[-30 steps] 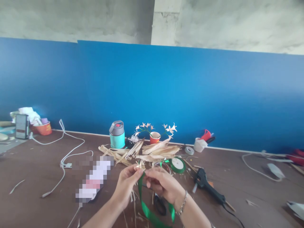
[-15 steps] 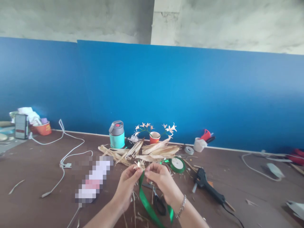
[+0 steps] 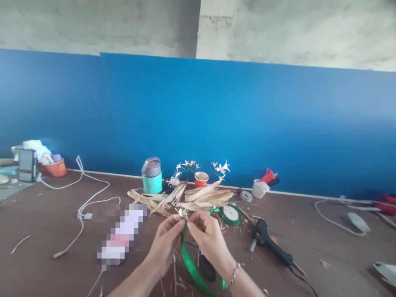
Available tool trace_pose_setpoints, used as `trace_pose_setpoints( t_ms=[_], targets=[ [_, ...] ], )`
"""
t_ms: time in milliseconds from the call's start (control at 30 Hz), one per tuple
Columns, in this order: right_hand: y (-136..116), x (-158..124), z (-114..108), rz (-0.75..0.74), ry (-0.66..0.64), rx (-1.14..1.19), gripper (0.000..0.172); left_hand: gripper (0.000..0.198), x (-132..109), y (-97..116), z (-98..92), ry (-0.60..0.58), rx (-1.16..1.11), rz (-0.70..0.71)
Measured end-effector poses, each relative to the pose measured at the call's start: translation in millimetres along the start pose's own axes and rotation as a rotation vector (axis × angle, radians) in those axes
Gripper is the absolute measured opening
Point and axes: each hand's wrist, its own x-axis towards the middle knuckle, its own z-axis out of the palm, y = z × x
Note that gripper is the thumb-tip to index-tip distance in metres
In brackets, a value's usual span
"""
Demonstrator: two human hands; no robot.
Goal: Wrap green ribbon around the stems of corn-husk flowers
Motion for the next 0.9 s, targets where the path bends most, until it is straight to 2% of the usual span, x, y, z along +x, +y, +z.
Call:
trace_pose_setpoints(
  t_ms=[200, 400, 500, 600, 667, 900],
  targets=[
    [-9, 2, -8, 0.156, -0.118, 0.156, 0.022, 0.018, 0, 14, 3.2, -0.122, 0.058, -0.012],
    [-13, 7, -17, 0.183, -0.138, 0.164, 0.026, 0.021, 4, 20, 8.4, -0.162, 0.234, -0.058],
    [-10, 10, -20, 0.107, -0.087, 0.066, 0.021, 0.020, 9, 19, 10.9, -0.150, 0.382, -0.017],
    [-8, 15, -24, -0.033, -0.031, -0.034, 0.026, 0.019, 15, 21, 18.0, -0.121, 0.513, 0.023],
    [-8, 17, -29, -0.065, -0.004, -0.058, 0.027, 0.018, 17, 23, 25.4, -0.112, 0.549, 0.033],
    [-23, 15, -44, 0.079, 0.105, 0.185, 0.025, 0.021, 24, 24, 50.9, -0.176, 0.485, 0.011]
  ],
)
